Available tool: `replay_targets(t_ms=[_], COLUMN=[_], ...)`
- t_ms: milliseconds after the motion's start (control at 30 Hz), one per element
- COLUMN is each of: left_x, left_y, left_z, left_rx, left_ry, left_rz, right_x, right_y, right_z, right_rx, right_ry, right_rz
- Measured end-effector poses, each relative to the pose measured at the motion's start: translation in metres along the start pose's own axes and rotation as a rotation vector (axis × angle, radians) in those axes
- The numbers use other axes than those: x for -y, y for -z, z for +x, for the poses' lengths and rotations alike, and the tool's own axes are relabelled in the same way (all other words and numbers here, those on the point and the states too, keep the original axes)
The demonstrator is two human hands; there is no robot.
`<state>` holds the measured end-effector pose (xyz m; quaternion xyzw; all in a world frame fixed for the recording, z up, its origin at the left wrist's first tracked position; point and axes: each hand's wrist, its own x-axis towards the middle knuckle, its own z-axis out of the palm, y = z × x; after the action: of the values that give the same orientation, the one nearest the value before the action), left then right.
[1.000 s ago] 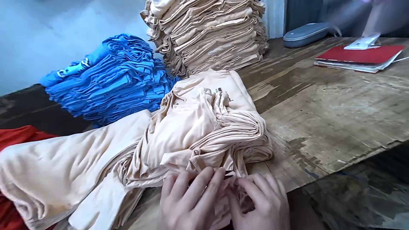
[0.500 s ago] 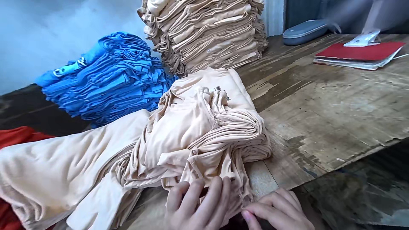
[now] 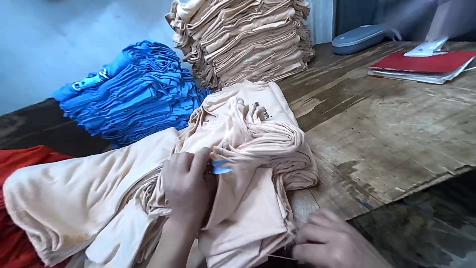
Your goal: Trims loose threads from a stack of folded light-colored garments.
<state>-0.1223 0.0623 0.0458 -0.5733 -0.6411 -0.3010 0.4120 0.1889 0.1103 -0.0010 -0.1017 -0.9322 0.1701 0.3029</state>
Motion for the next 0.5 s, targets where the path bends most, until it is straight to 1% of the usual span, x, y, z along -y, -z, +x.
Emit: replay_targets(t_ms=[67, 100, 133, 167, 200, 267, 300, 333, 367, 400, 433, 467, 500], left_x=[0.011, 0.013, 0.011, 0.007, -0.001, -0.022, -0.034, -0.046, -0.057, -0.064, -0.066, -0.063, -0.056], left_y=[-0.007, -0.006, -0.002, 0.004, 0.011, 0.029, 0.037, 0.043, 0.046, 0.046, 0.042, 0.036, 0.031], left_z=[-0.016, -0.021, -0.025, -0.027, -0.028, -0.027, -0.025, -0.023, -0.023, -0.024, -0.028, -0.034, -0.041], left_rx=[-0.060, -0.057, -0.021, 0.030, 0.091, 0.226, 0.290, 0.327, 0.323, 0.283, 0.230, 0.206, 0.227], left_ry=[-0.223, -0.302, -0.330, -0.296, -0.203, 0.013, 0.085, 0.120, 0.126, 0.106, 0.054, -0.012, -0.066], left_rz=[-0.131, -0.187, -0.234, -0.257, -0.264, -0.219, -0.159, -0.091, -0.040, -0.007, -0.006, -0.067, -0.181], right_x=[-0.002, -0.002, -0.001, 0.001, 0.003, 0.012, 0.018, 0.024, 0.029, 0.031, 0.029, 0.026, 0.022], right_y=[0.027, 0.037, 0.043, 0.046, 0.044, 0.029, 0.018, 0.005, -0.008, -0.019, -0.028, -0.031, -0.026], right_z=[-0.013, -0.017, -0.019, -0.019, -0.018, -0.009, -0.001, 0.008, 0.014, 0.017, 0.016, 0.013, 0.008], right_rx=[0.235, 0.353, 0.437, 0.457, 0.396, 0.141, 0.012, -0.084, -0.127, -0.135, -0.147, -0.159, -0.155], right_ry=[-0.153, -0.251, -0.344, -0.404, -0.409, -0.319, -0.273, -0.232, -0.211, -0.219, -0.260, -0.337, -0.433], right_rz=[-0.106, -0.147, -0.177, -0.215, -0.258, -0.297, -0.260, -0.206, -0.150, -0.106, -0.070, -0.046, -0.040])
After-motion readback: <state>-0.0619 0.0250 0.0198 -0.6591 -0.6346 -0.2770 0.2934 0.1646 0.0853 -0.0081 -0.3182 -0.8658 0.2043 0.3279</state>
